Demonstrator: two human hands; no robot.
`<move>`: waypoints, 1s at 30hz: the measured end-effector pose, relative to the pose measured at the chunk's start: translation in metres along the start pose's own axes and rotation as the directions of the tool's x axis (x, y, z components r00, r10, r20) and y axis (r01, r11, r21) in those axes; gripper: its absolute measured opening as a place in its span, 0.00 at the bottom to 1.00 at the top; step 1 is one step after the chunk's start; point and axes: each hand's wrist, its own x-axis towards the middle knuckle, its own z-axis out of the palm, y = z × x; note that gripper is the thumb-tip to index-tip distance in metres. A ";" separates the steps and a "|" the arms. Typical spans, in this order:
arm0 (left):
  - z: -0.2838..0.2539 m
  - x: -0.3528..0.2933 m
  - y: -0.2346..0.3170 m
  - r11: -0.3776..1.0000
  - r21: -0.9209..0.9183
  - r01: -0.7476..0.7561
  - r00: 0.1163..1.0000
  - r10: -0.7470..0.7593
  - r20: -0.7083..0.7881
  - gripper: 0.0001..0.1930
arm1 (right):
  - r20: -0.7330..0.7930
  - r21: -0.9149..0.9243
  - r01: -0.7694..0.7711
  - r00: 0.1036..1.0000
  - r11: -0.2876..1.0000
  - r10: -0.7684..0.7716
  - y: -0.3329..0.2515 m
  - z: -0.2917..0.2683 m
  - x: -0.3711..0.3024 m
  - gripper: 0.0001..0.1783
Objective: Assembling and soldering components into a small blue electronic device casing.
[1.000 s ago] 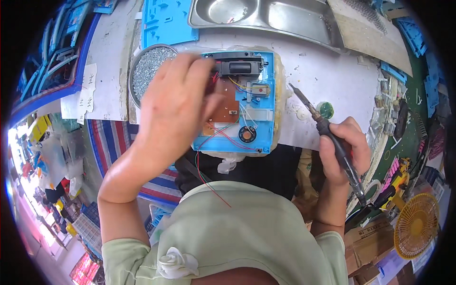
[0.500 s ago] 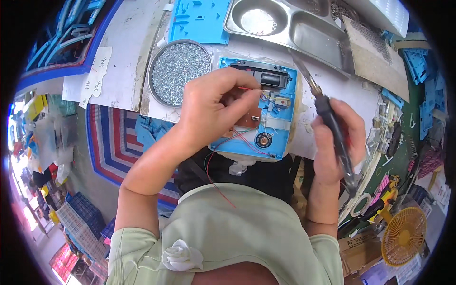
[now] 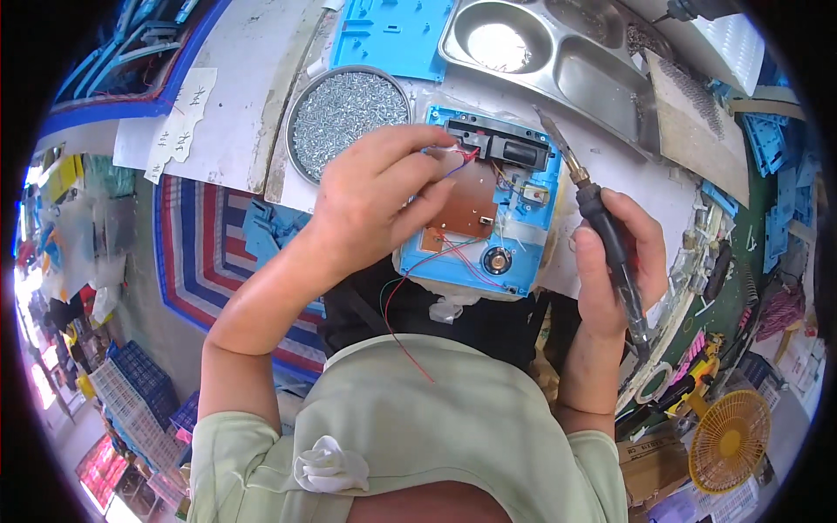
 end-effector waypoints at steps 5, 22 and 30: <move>0.016 0.021 0.025 0.635 -0.528 0.564 0.824 -0.471 0.314 0.03 | -0.038 0.088 -0.094 0.995 0.992 0.098 -0.004 0.004 0.000 0.27; 0.037 0.013 0.038 0.370 -0.712 0.596 0.722 -0.636 0.273 0.08 | 0.068 -0.071 0.047 0.997 0.996 -0.043 0.011 0.053 0.029 0.34; 0.019 0.017 0.022 0.757 -0.406 0.512 0.859 -0.449 0.245 0.05 | -0.009 -0.112 0.084 0.996 0.990 -0.085 0.017 0.058 0.024 0.31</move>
